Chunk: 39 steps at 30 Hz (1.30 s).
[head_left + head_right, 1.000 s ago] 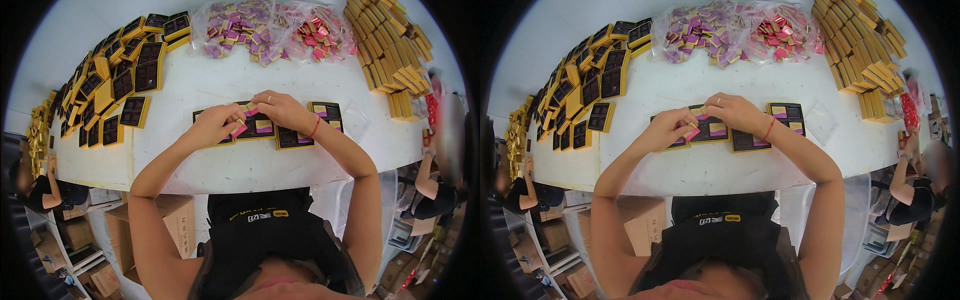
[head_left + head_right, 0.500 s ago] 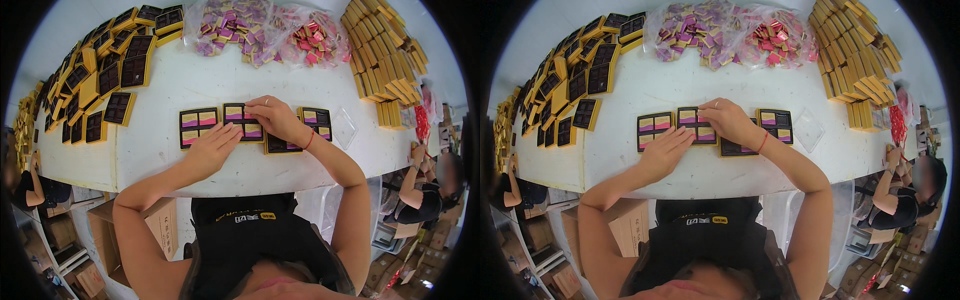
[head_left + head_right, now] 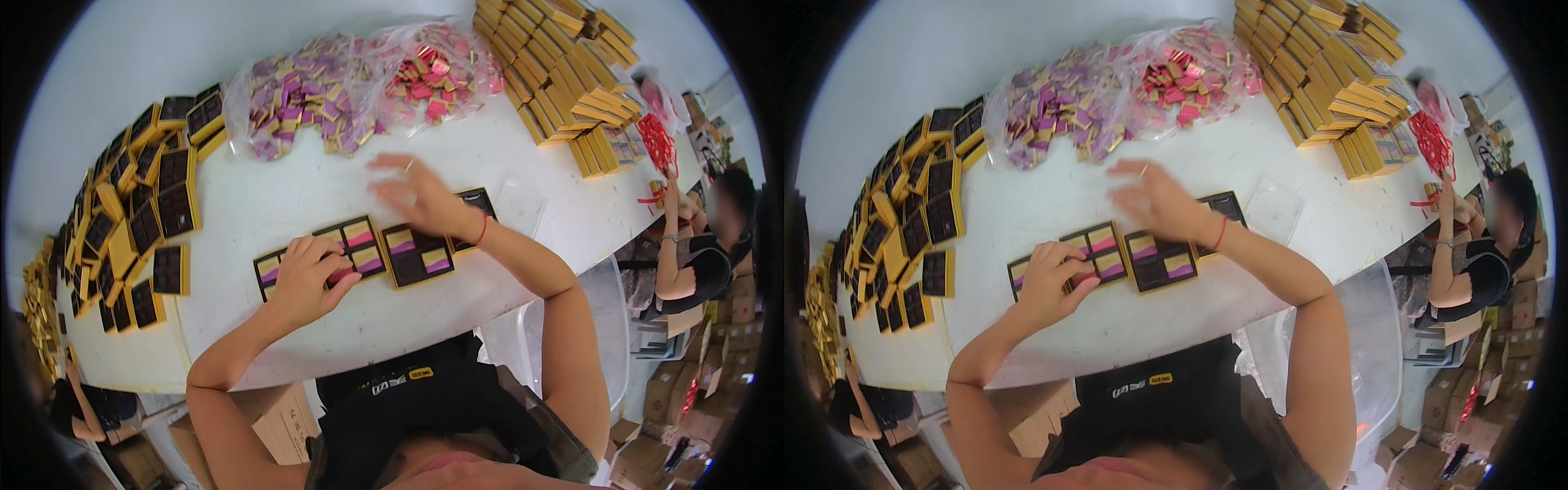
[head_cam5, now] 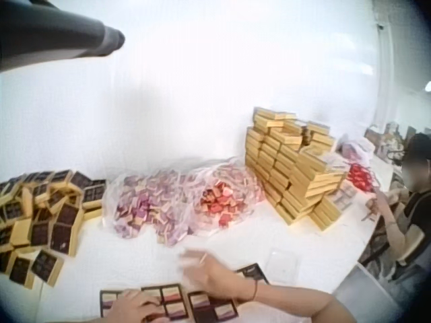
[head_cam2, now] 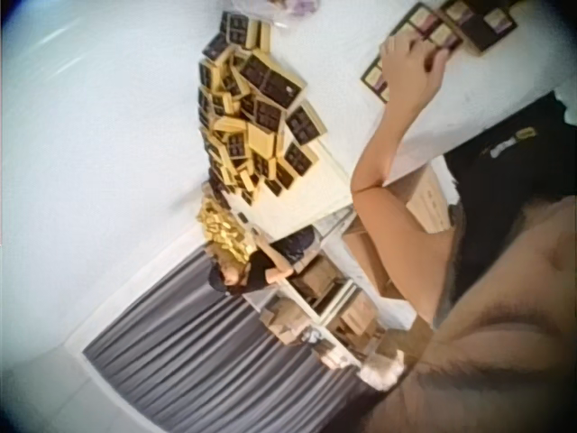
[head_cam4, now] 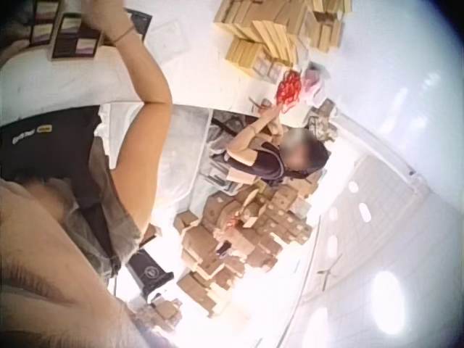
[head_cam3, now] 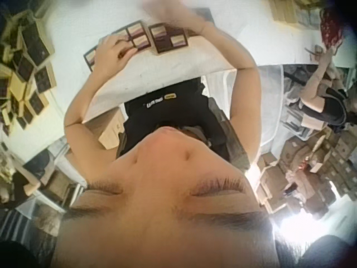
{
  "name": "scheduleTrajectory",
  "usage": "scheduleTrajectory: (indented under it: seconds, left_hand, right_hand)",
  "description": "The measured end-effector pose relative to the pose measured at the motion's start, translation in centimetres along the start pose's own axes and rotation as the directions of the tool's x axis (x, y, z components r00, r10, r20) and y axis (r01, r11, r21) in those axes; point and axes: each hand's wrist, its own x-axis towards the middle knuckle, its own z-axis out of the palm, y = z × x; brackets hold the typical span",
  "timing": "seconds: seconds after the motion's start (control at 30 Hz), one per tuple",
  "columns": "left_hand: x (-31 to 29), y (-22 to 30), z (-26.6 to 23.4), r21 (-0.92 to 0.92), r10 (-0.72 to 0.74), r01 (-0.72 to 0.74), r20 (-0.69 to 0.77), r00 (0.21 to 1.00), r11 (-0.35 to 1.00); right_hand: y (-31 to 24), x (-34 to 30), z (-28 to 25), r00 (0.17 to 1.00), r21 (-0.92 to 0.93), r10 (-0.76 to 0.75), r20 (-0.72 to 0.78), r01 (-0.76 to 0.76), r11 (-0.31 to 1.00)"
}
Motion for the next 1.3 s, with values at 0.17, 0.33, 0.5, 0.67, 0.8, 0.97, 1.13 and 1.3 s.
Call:
scheduleTrajectory:
  seconds: [0.17, 0.33, 0.5, 0.67, 0.8, 0.97, 1.13, 1.3]
  left_hand:
    - [13.4, -2.8, 5.0, -0.130, 0.087, -0.118, -0.223, 0.971, 0.984]
    - [26.9, -6.7, 13.1, 0.086, -0.087, 0.089, -0.024, 0.996, 0.992]
    - [28.4, -10.5, 14.0, -0.214, -0.219, 0.237, 0.104, 0.970, 0.948]
    - [24.2, -9.2, 8.8, -0.634, -0.224, 0.294, 0.191, 0.956, 0.715]
    - [16.9, -5.7, 4.4, -0.743, -0.262, 0.490, 0.415, 0.871, 0.455]
    - [9.7, -2.1, 2.7, -0.696, -0.334, 0.605, 0.506, 0.795, 0.386]
    - [3.7, 1.4, 4.6, -0.740, -0.379, 0.525, 0.382, 0.843, 0.421]
    - [2.5, 3.2, 6.1, -0.723, -0.418, 0.473, 0.275, 0.866, 0.504]
  right_hand:
    - [15.5, 5.5, -5.5, 0.851, -0.059, 0.450, -0.271, -0.482, 0.874]
    - [22.3, 4.6, -4.7, 0.906, -0.330, 0.404, -0.124, -0.421, 0.845]
    - [18.5, 3.2, -6.8, 0.796, 0.051, 0.562, -0.224, -0.566, 0.823]
    - [10.9, -0.6, -8.9, 0.832, 0.482, 0.499, -0.243, -0.342, 0.806]
    - [3.4, -5.5, -8.5, 0.829, 0.512, 0.549, -0.102, -0.429, 0.744]
    - [-2.9, -10.3, -5.8, 0.891, 0.660, 0.436, 0.127, -0.404, 0.633]
    - [-4.1, -11.2, -3.7, 0.874, 0.659, 0.473, 0.112, -0.422, 0.623]
    - [-4.2, -10.3, -3.3, 0.854, 0.731, 0.513, 0.091, -0.407, 0.548]
